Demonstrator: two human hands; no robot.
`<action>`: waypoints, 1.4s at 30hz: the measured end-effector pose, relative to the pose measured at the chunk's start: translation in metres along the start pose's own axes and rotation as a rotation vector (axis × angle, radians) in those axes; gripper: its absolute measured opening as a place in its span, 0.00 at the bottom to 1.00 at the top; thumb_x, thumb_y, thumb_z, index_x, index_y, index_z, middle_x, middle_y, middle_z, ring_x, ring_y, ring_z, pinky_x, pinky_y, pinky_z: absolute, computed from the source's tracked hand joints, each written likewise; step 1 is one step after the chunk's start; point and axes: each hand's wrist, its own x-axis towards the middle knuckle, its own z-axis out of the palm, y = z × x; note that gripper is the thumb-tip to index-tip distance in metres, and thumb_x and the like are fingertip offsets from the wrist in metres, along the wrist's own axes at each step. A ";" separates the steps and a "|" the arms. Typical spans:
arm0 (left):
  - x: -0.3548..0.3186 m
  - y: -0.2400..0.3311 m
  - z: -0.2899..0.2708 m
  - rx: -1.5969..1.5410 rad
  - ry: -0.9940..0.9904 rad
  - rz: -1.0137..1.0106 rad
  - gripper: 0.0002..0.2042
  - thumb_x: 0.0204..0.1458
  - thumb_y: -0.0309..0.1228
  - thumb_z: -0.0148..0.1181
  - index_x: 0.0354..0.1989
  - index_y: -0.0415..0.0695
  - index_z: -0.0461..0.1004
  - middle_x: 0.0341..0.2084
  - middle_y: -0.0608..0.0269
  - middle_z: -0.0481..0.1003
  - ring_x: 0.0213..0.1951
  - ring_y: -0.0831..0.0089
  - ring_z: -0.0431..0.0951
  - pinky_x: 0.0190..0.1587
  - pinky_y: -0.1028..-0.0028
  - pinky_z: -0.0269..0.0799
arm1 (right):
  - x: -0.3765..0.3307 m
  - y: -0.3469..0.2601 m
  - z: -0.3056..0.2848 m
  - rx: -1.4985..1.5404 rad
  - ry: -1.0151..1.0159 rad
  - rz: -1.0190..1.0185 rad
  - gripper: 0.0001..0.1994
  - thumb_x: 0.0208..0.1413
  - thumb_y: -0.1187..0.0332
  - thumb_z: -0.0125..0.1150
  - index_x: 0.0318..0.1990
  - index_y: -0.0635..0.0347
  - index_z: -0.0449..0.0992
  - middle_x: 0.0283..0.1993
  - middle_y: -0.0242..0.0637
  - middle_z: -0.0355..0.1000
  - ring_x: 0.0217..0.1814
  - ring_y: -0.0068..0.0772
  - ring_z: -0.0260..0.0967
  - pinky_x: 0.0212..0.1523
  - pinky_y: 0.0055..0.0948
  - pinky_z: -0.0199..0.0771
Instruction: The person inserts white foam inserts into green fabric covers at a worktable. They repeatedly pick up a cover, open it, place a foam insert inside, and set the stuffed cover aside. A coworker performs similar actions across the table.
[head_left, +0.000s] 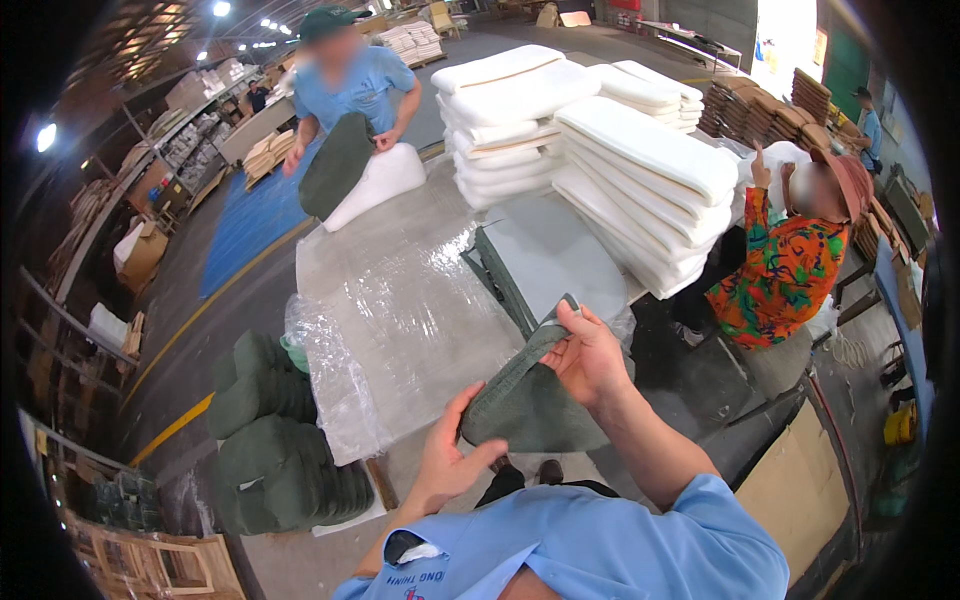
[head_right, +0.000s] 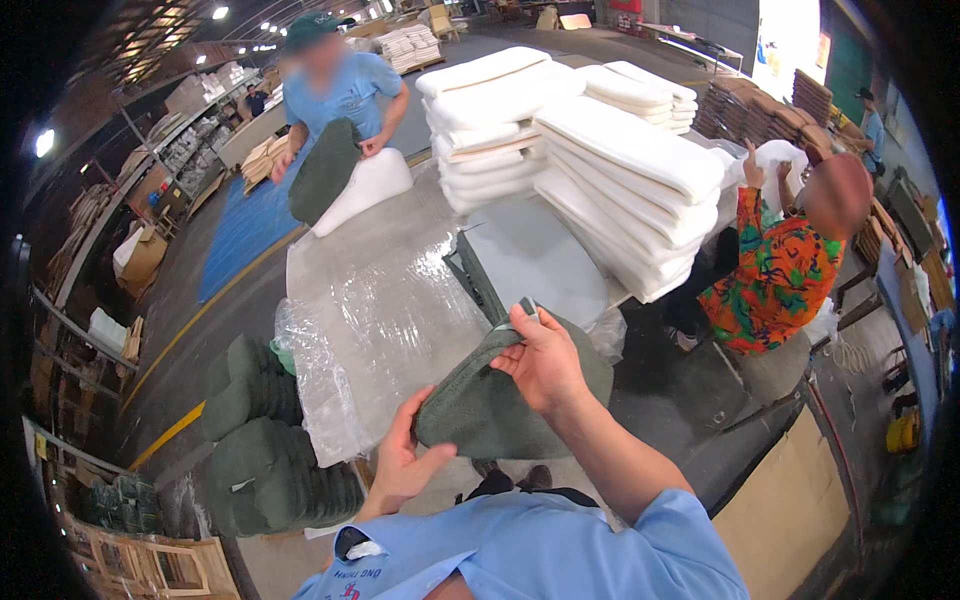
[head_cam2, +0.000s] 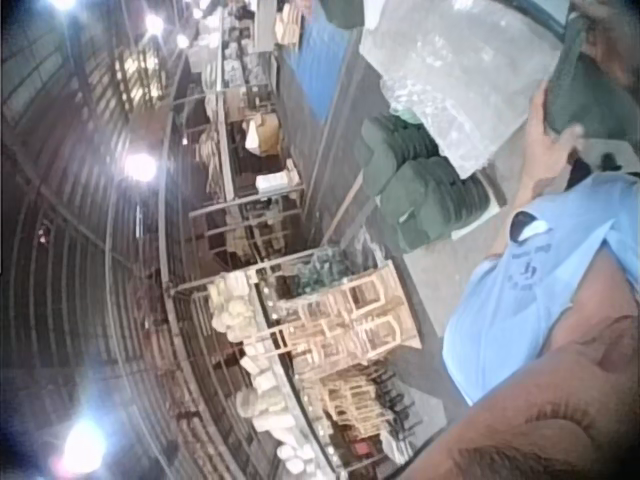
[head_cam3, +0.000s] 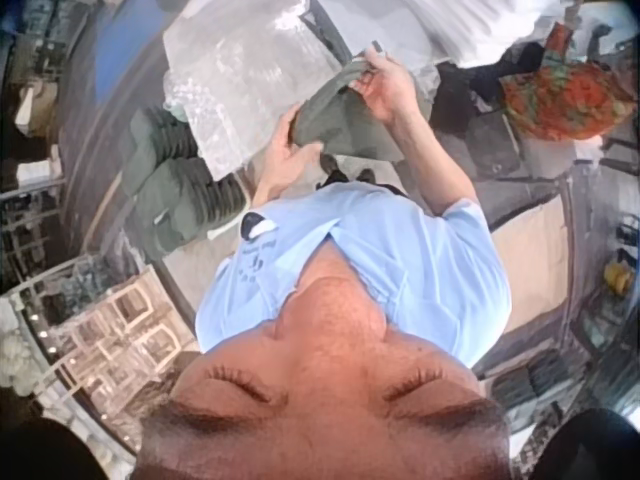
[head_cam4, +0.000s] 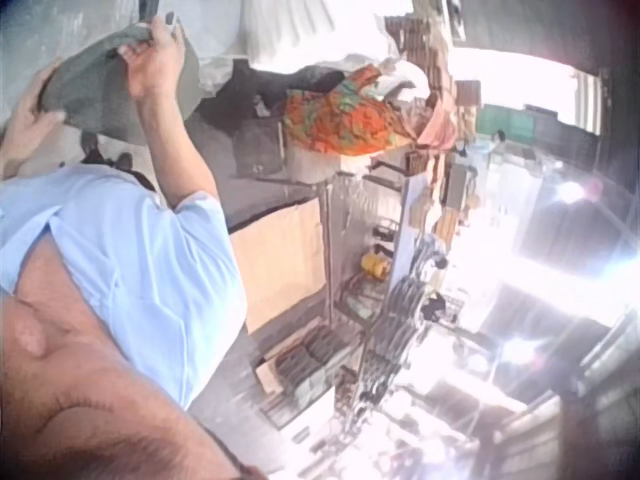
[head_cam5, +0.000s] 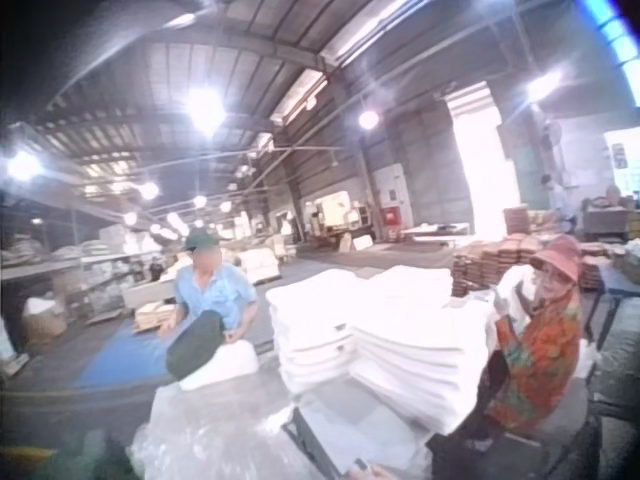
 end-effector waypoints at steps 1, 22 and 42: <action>0.000 -0.011 -0.006 0.069 0.041 -0.028 0.20 0.66 0.33 0.68 0.62 0.36 0.75 0.50 0.61 0.80 0.52 0.74 0.78 0.58 0.73 0.72 | 0.000 0.000 0.000 -0.002 -0.013 0.009 0.09 0.74 0.59 0.58 0.46 0.53 0.73 0.36 0.37 0.82 0.32 0.32 0.81 0.36 0.33 0.84; 0.043 0.033 -0.082 0.456 0.201 0.228 0.07 0.61 0.21 0.64 0.46 0.35 0.82 0.35 0.57 0.82 0.37 0.69 0.81 0.44 0.73 0.75 | 0.009 0.003 -0.002 -0.801 -0.320 -0.288 0.22 0.60 0.75 0.73 0.61 0.59 0.74 0.49 0.35 0.77 0.49 0.26 0.76 0.49 0.29 0.80; 0.018 -0.007 -0.104 -0.155 0.211 0.108 0.11 0.64 0.29 0.66 0.48 0.33 0.81 0.42 0.61 0.81 0.45 0.73 0.77 0.51 0.72 0.70 | 0.068 0.052 0.010 -0.965 -0.376 -0.509 0.25 0.56 0.72 0.74 0.62 0.55 0.76 0.63 0.38 0.76 0.68 0.39 0.71 0.67 0.40 0.70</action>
